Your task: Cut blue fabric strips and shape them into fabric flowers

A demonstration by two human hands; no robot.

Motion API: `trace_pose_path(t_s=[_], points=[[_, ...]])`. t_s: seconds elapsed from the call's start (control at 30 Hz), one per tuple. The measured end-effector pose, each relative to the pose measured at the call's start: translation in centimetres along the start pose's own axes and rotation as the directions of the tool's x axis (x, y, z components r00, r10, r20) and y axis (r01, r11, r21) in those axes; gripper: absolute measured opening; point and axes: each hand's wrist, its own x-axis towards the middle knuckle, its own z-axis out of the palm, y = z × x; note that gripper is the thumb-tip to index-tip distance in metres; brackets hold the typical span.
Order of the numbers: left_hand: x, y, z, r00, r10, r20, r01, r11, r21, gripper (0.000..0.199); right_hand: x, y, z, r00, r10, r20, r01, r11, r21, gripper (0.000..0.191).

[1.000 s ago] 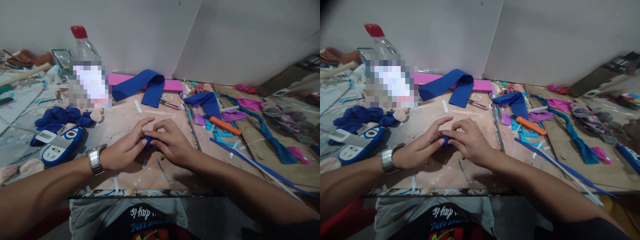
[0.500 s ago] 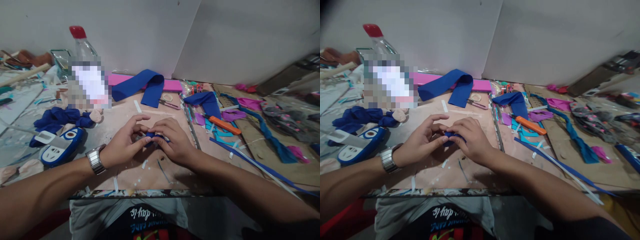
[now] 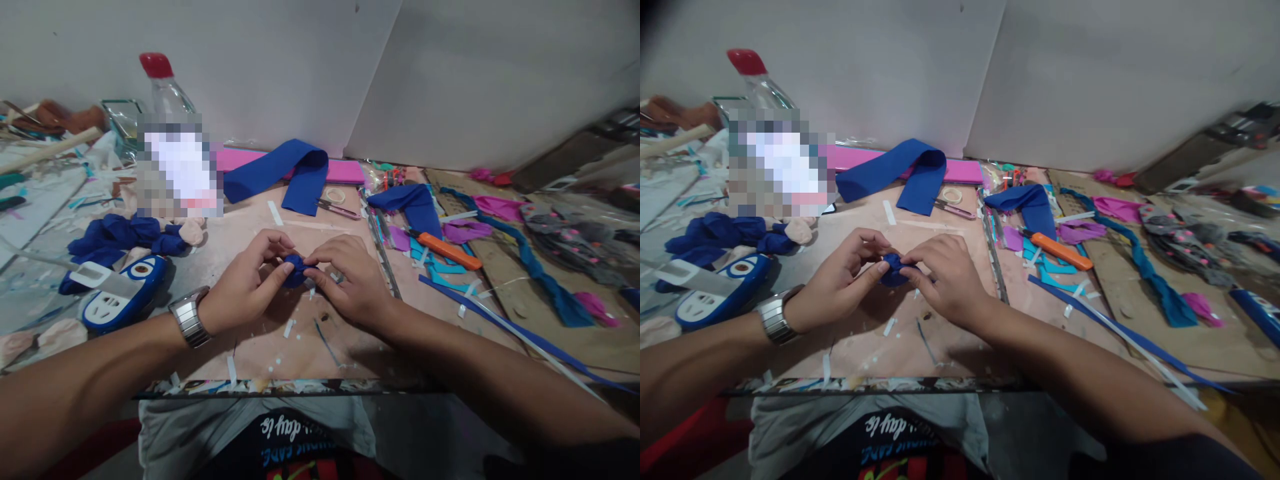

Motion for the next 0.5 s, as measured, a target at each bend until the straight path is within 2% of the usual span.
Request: trace_pose_path(t_s=[0.5], points=[[-0.05,0.53,-0.18,0.994,0.06,0.087,-0.075,0.982,0.176,0.026,-0.05,-0.14,0.22,0.998,0.046,0.049,-0.047,0.999,0.017,0.013]])
